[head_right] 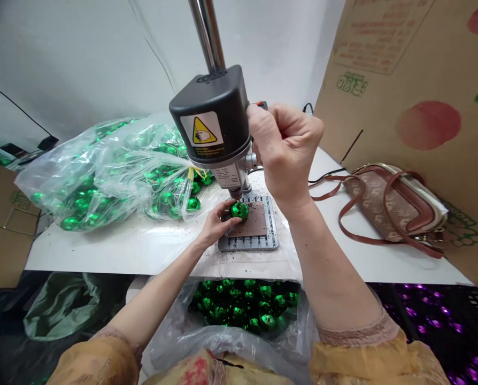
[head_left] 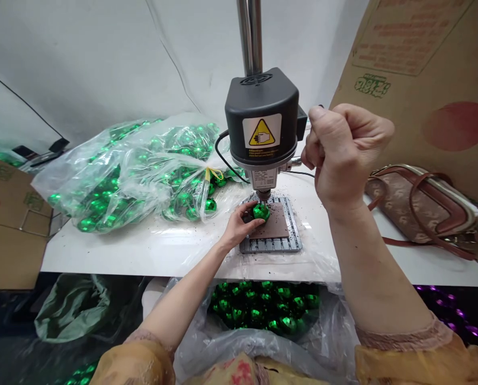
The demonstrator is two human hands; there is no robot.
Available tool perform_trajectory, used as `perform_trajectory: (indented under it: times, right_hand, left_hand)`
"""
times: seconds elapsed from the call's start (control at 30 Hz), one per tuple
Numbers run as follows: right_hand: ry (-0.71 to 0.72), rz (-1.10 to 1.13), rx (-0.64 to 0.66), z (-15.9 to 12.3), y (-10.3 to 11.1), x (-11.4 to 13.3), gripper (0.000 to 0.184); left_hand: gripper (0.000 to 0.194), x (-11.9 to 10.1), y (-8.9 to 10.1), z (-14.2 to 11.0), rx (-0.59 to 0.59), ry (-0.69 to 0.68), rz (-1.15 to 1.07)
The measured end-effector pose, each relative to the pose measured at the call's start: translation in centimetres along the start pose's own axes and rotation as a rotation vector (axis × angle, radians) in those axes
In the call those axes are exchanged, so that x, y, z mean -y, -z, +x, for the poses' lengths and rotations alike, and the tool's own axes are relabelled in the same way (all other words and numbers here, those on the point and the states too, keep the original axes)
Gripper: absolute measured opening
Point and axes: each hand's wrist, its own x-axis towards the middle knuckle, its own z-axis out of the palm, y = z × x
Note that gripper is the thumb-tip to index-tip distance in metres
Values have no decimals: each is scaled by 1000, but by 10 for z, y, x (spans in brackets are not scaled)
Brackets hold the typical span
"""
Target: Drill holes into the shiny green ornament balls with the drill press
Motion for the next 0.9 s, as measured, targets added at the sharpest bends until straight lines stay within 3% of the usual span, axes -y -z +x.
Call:
perform_trajectory:
  times: [0.17, 0.37, 0.7, 0.9]
  right_hand:
    - [22, -69, 14, 0, 1, 0, 52]
    - [34, -112, 14, -2, 2, 1, 49]
    - [9, 7, -43, -30, 9, 4, 52]
    - [102, 75, -34, -38, 10, 1, 51]
  left_hand:
    - [61, -7, -14, -2, 10, -68, -32]
    - [62, -4, -27, -5, 57, -51, -125]
    - [62, -2, -28, -5, 55, -44, -123]
    - [60, -2, -27, -6, 56, -62, -137]
